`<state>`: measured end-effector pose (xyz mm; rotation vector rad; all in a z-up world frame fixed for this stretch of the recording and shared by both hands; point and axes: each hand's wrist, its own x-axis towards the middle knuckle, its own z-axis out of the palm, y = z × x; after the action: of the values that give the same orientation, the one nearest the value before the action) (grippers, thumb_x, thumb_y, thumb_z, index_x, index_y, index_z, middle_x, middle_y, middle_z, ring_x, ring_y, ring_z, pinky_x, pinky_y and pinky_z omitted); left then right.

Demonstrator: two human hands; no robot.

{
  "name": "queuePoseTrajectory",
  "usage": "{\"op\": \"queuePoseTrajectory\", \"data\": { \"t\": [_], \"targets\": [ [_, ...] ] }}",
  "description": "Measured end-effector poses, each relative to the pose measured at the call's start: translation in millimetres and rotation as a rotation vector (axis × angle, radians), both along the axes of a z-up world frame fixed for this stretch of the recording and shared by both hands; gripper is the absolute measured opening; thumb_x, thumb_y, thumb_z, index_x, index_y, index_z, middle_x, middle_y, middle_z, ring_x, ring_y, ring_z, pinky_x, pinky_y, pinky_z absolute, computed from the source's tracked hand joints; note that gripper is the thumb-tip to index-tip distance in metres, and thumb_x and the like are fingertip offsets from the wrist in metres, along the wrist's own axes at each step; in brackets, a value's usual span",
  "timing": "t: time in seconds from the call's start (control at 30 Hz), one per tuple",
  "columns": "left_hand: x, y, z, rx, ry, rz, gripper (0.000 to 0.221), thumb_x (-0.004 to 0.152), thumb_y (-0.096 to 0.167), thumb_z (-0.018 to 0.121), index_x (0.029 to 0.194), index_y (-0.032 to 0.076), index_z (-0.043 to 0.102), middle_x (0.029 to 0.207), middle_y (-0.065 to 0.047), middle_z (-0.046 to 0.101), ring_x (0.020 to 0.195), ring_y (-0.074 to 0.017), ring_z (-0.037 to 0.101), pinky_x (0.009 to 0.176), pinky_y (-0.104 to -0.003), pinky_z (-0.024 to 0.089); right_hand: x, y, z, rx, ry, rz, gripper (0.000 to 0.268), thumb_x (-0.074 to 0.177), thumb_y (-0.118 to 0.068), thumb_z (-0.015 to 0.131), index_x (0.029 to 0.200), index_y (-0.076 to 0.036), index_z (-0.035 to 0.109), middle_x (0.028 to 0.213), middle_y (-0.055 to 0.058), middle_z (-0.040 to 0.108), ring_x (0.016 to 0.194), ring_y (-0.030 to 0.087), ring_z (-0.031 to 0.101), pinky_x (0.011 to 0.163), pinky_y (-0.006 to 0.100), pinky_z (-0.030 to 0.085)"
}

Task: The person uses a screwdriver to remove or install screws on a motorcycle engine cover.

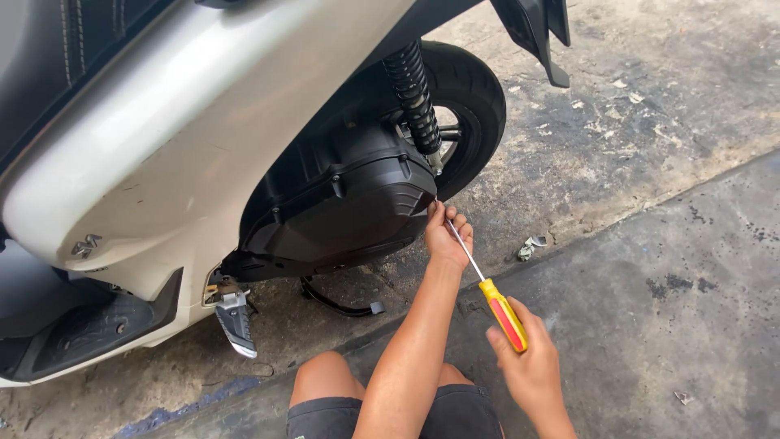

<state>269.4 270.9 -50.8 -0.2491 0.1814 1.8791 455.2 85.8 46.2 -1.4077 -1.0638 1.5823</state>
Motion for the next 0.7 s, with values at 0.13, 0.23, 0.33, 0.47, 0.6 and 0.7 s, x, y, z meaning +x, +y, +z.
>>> {"op": "queuePoseTrajectory", "data": {
  "t": [0.13,0.23,0.33,0.47,0.6,0.7],
  "targets": [
    [-2.6,-0.8,-12.5,0.002,-0.01,-0.054,0.011,0.104,0.023,0.061,0.095,0.028,0.062,0.071,0.007,0.055,0.049,-0.0053,0.033,0.041,-0.023,0.019,5.3,-18.8,-50.2,0.871,-0.819,-0.03,0.048,0.089,-0.008,0.069,0.137,-0.007,0.062,0.119,0.014,0.068,0.09,0.029,0.07,0.074,0.039,0.055],
    [-2.7,0.9,-2.8,-0.003,-0.016,-0.052,0.009,0.103,0.021,0.062,0.096,0.027,0.062,0.072,0.006,0.056,0.049,-0.0054,0.033,0.041,-0.023,0.019,-4.0,-8.8,-44.3,0.403,-0.195,-0.223,0.038,0.101,-0.023,0.054,0.132,-0.003,0.062,0.091,0.013,0.061,0.064,0.021,0.052,0.055,0.034,0.039],
    [-3.9,1.7,-6.4,-0.006,-0.046,-0.033,0.01,0.104,0.02,0.06,0.099,0.027,0.065,0.074,0.006,0.058,0.049,-0.0055,0.036,0.041,-0.022,0.021,-1.9,-8.9,-33.1,-0.132,0.414,-0.245,0.047,0.111,-0.035,0.039,0.127,0.005,0.059,0.07,0.016,0.054,0.043,0.013,0.034,0.039,0.028,0.024],
    [-1.6,3.4,-9.3,-0.005,-0.04,-0.031,0.008,0.105,0.026,0.06,0.102,0.027,0.067,0.077,0.005,0.06,0.05,-0.0051,0.037,0.04,-0.021,0.022,0.5,-15.3,-43.7,0.118,-0.033,-0.031,0.05,0.1,-0.014,0.052,0.149,-0.006,0.053,0.092,0.018,0.07,0.049,0.019,0.054,0.043,0.03,0.038],
    [-5.2,3.2,-15.0,0.046,-0.004,-0.034,0.007,0.104,0.026,0.063,0.097,0.024,0.064,0.071,0.006,0.056,0.05,-0.0042,0.036,0.041,-0.021,0.022,-6.0,-26.3,-23.1,0.566,-0.575,0.068,0.048,0.093,-0.02,0.061,0.14,-0.01,0.057,0.125,0.009,0.071,0.099,0.023,0.074,0.082,0.036,0.055],
    [-5.1,0.0,-11.9,0.058,-0.045,-0.037,0.01,0.106,0.026,0.058,0.1,0.024,0.066,0.061,0.008,0.046,0.049,-0.0037,0.031,0.042,-0.021,0.019,-3.4,-25.4,-32.6,0.651,-0.62,0.039,0.051,0.091,-0.013,0.065,0.141,-0.009,0.059,0.12,0.01,0.07,0.088,0.021,0.073,0.075,0.035,0.056]
  ]
}}
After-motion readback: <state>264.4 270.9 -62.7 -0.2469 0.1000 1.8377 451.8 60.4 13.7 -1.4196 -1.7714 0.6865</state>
